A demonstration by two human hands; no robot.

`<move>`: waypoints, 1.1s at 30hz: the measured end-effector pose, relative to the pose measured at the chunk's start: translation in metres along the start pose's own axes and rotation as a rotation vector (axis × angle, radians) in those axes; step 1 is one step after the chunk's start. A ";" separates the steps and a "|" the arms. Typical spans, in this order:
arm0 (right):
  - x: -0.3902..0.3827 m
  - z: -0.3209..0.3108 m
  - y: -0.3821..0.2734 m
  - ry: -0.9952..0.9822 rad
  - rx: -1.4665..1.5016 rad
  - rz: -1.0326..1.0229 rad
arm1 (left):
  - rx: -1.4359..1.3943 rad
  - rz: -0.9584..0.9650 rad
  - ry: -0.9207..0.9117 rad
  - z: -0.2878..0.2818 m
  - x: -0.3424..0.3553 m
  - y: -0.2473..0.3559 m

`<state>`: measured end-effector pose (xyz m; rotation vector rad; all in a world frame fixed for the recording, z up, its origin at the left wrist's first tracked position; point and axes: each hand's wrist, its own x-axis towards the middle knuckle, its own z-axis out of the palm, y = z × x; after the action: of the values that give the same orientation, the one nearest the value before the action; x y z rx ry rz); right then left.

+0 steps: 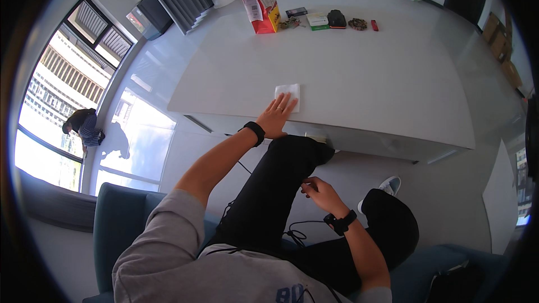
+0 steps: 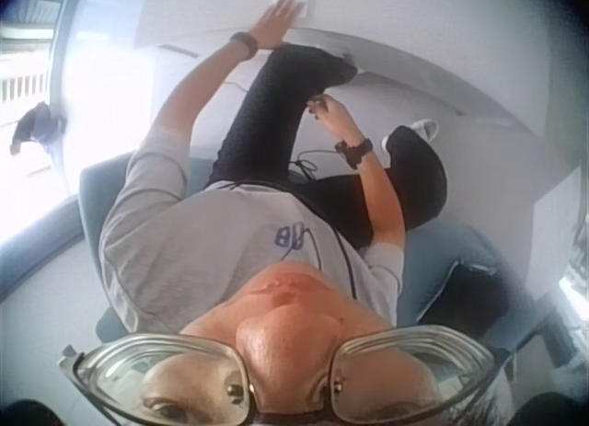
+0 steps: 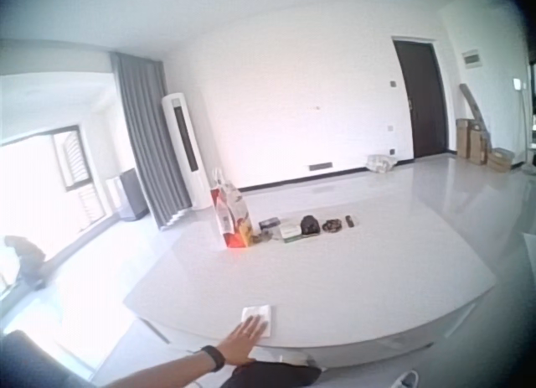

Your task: The person wipes the top surface and the front edge of a white table using a piece of white paper while sitting on a couch.

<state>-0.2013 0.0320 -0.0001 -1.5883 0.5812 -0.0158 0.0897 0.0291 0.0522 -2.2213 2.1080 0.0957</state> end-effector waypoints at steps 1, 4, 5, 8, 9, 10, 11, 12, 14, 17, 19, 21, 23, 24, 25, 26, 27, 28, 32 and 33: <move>0.000 0.001 0.000 -0.004 -0.002 -0.002 | 0.004 0.001 0.001 0.001 0.000 0.000; -0.001 0.003 -0.003 -0.026 0.001 -0.003 | -0.011 -0.003 0.015 0.002 -0.003 -0.002; -0.001 0.003 -0.002 -0.021 0.002 -0.001 | -0.011 -0.005 0.017 0.002 -0.002 -0.002; -0.001 0.002 0.002 -0.016 0.009 -0.004 | -0.004 -0.003 0.007 -0.001 0.000 0.000; -0.001 0.002 0.002 -0.013 0.017 -0.008 | 0.003 -0.007 -0.004 -0.002 0.000 0.001; -0.002 0.001 0.002 -0.013 0.015 -0.008 | 0.009 -0.011 -0.016 -0.003 0.000 0.002; -0.002 -0.001 0.001 -0.008 0.004 -0.010 | 0.009 -0.013 -0.012 -0.006 0.001 0.003; -0.002 -0.003 -0.001 -0.002 -0.008 -0.010 | -0.047 0.003 0.007 -0.008 0.000 0.003; -0.006 -0.006 0.003 0.016 0.003 -0.027 | -0.105 0.017 0.033 -0.008 -0.002 0.000; -0.012 -0.013 0.004 0.081 0.011 -0.024 | -0.473 -0.153 0.224 -0.001 -0.010 -0.022; -0.013 -0.016 -0.003 0.135 -0.001 0.001 | -0.451 -0.358 0.378 0.019 -0.022 -0.062; -0.006 -0.014 -0.012 0.269 -0.085 -0.040 | -0.261 -0.634 0.473 0.035 -0.043 -0.111; -0.009 -0.024 -0.010 0.359 -0.115 -0.103 | -0.177 -0.853 0.506 0.043 -0.049 -0.146; -0.005 -0.025 -0.011 0.413 -0.135 -0.162 | -0.162 -1.012 0.411 0.044 -0.057 -0.158; -0.006 -0.026 -0.017 0.425 -0.157 -0.153 | -0.184 -1.062 0.410 0.045 -0.062 -0.168; -0.004 -0.029 -0.022 0.427 -0.175 -0.154 | -0.206 -1.110 0.413 0.043 -0.064 -0.174; -0.004 -0.031 -0.024 0.471 -0.265 -0.180 | -0.224 -1.112 0.415 0.040 -0.059 -0.171; -0.004 -0.035 -0.028 0.519 -0.354 -0.207 | -0.236 -1.194 0.416 0.037 -0.048 -0.165; 0.010 -0.057 -0.084 0.523 -0.598 -0.364 | -0.249 -1.277 0.470 0.026 -0.012 -0.136; 0.026 -0.051 -0.096 0.485 -0.638 -0.422 | -0.173 -1.289 0.448 0.035 -0.022 -0.149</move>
<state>-0.1629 -0.0264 0.0873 -2.3343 0.6464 -0.5965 0.2373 0.0617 0.0215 -3.4099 0.3687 -0.3277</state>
